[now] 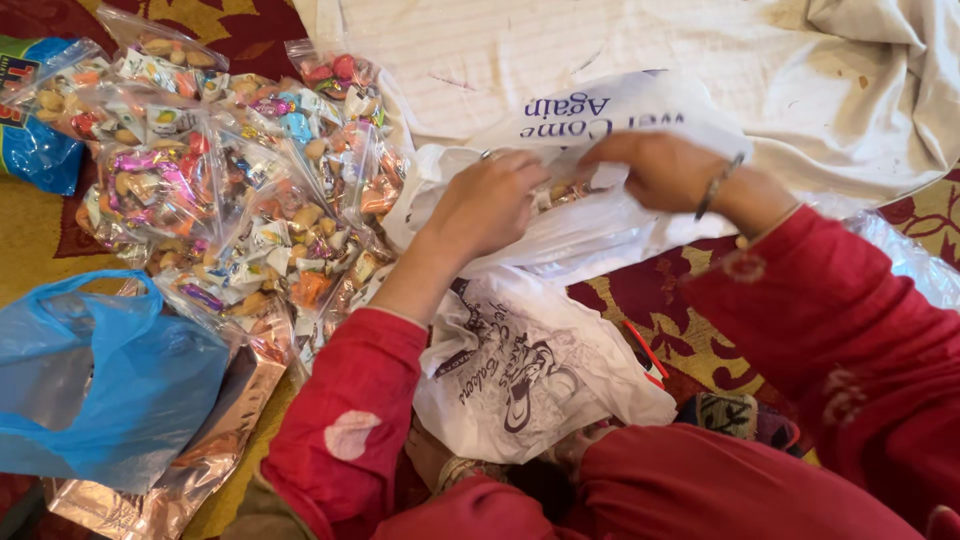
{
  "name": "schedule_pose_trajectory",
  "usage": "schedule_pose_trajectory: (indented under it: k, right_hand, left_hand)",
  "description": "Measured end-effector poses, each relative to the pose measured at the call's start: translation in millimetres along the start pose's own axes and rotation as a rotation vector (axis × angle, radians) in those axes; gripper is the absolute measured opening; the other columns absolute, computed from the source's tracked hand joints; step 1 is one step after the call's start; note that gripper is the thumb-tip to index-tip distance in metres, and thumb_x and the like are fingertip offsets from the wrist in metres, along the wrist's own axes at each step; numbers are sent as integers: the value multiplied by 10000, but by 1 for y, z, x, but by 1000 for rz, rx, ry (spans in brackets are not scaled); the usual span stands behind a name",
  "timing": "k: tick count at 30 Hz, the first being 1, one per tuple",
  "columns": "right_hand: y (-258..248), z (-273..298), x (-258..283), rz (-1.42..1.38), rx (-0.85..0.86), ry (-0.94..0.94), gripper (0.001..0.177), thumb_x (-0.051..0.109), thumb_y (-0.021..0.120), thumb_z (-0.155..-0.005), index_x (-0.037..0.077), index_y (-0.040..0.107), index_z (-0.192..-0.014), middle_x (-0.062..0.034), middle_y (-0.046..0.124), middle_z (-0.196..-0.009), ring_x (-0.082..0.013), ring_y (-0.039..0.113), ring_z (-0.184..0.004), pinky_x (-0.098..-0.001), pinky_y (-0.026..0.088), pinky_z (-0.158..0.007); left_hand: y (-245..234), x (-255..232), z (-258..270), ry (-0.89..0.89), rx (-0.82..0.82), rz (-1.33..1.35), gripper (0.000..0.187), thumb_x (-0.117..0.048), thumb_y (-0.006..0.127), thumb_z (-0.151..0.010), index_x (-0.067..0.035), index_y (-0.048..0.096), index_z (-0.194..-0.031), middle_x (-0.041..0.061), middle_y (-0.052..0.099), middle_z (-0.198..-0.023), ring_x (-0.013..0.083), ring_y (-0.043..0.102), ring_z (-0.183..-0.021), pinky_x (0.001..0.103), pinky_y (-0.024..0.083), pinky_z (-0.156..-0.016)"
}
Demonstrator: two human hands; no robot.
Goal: The person sorts candies from a large pile into smaller white plastic bags by hand while sitting on the floor.
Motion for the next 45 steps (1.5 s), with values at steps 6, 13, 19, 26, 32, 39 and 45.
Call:
schedule_pose_trajectory:
  k: [6, 13, 19, 26, 32, 39, 45]
  right_hand:
    - [37, 48, 21, 281, 743, 246, 675, 59, 690, -804, 235, 540, -1438, -63, 676, -1326, -246, 666, -1210, -362, 532, -1042]
    - [18, 10, 12, -43, 420, 252, 469, 295, 734, -907, 248, 661, -1368, -18, 771, -1245, -203, 758, -1066, -353, 571, -1009]
    - [28, -43, -52, -463, -353, 61, 910, 65, 818, -799, 74, 336, -1571, -149, 487, -1527, -290, 545, -1315, -408, 486, -1049]
    - [3, -17, 5, -347, -310, 216, 464, -22, 669, -865, 56, 660, -1323, -117, 652, -1372, -239, 652, -1202, -352, 567, -982]
    - [-43, 50, 127, -477, -375, 1, 263, 44, 662, -960, 50, 722, -1216, -84, 762, -1181, -193, 737, -1108, -322, 587, -988]
    - [-10, 60, 212, -636, -271, -161, 222, 55, 687, -918, 60, 752, -1130, -63, 793, -1076, -146, 763, -964, -285, 607, -855]
    - [6, 60, 232, -681, -129, -208, 226, 72, 705, -910, 60, 764, -1128, -54, 798, -1036, -133, 760, -938, -286, 590, -831]
  left_hand:
    - [9, 7, -33, 55, 0, -515, 595, -327, 729, -805, -240, 595, -1379, 94, 328, -1622, 336, 191, -1531, 551, 130, -1226]
    - [19, 34, -27, -97, 49, -520, 1005, -740, 655, -791, -195, 343, -1576, 100, 62, -1716, 368, -101, -1561, 562, -57, -1232]
    - [5, 20, -14, -142, 291, -634, 1137, -725, 749, -715, -186, 280, -1599, 123, -2, -1691, 375, -126, -1532, 562, -44, -1235]
    - [23, 23, 59, 217, -399, -153, 345, -221, 766, -960, -138, 686, -1285, 98, 518, -1607, 263, 448, -1523, 421, 405, -1250]
    - [-18, 67, 171, -486, -882, -87, 381, -144, 718, -982, -84, 640, -1350, 115, 631, -1414, 296, 571, -1370, 464, 470, -1180]
    - [-12, 91, 198, -547, -695, -264, 1118, -365, 910, -697, -49, 289, -1571, 255, 185, -1639, 469, 166, -1499, 614, 338, -1145]
    - [-12, 113, 198, -772, -664, -153, 1136, -384, 935, -737, -219, 242, -1622, 223, 68, -1672, 477, 52, -1507, 619, 279, -1150]
Point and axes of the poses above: each hand's wrist, its own z-axis away from the middle knuckle, its own y-axis out of the palm, x = y × z, the point moved 4 cm from there along -z, towards the middle knuckle
